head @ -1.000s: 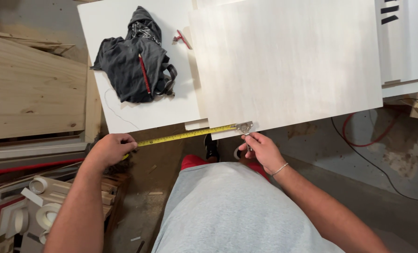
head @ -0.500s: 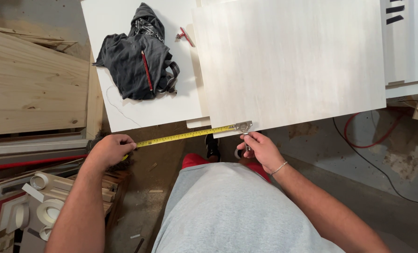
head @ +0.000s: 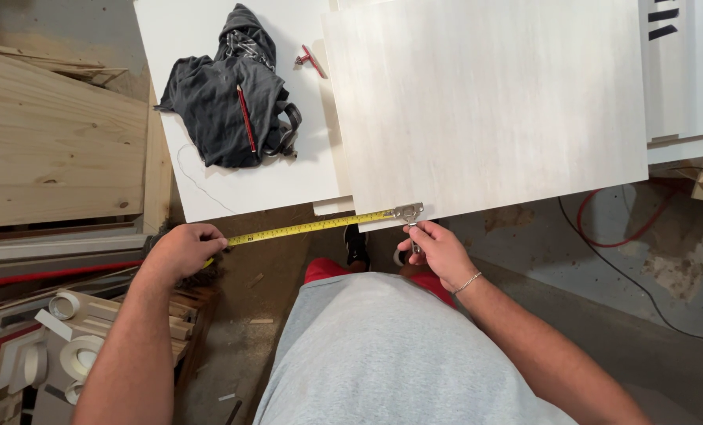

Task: Measuring and marking wooden panels for hinge placement in a workshop

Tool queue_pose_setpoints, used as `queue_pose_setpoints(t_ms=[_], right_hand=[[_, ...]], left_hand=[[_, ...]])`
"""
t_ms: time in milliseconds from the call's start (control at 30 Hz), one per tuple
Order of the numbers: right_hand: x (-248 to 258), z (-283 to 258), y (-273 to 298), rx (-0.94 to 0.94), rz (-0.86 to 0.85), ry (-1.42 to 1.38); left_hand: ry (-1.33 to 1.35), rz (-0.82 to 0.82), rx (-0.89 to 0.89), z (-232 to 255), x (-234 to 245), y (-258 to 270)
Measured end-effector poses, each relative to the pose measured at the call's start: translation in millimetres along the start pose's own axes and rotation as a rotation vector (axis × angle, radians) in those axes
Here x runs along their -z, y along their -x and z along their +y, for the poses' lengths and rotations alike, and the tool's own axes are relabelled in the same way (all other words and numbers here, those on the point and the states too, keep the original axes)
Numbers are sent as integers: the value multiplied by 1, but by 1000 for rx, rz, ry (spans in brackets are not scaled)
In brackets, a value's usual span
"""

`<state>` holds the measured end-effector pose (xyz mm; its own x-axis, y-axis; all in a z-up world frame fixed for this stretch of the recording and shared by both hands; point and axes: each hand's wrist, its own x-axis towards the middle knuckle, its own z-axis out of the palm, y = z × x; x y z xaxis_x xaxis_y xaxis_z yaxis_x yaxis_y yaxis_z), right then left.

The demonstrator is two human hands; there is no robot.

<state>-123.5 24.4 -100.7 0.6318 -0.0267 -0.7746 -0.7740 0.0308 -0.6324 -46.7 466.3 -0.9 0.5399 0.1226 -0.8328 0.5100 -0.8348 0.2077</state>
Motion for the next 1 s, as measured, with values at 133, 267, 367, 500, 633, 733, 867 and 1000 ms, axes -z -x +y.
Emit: queue_pose_setpoints(t_ms=[133, 267, 367, 500, 633, 733, 867, 1000], right_hand=[[0, -2, 2, 0, -3, 3], [0, -4, 2, -6, -2, 6], [-2, -9, 5, -15, 0, 1], [-1, -4, 1, -12, 1, 7], [-1, 9, -8, -16, 8, -6], [-6, 6, -8, -33, 19, 15], [-9, -13, 5, -94, 29, 28], [-12, -45, 27, -132, 24, 89]], left_hand=[[-7, 3, -1, 2, 1, 1], [-12, 10, 1, 0, 0, -2], [-29, 12, -17, 1, 1, -1], [-43, 17, -8, 2, 2, 1], [-44, 14, -10, 2, 2, -1], [-124, -6, -69, -20, -6, -25], [-175, -8, 22, -10, -6, -23], [-163, -33, 111, 10, -2, -10]])
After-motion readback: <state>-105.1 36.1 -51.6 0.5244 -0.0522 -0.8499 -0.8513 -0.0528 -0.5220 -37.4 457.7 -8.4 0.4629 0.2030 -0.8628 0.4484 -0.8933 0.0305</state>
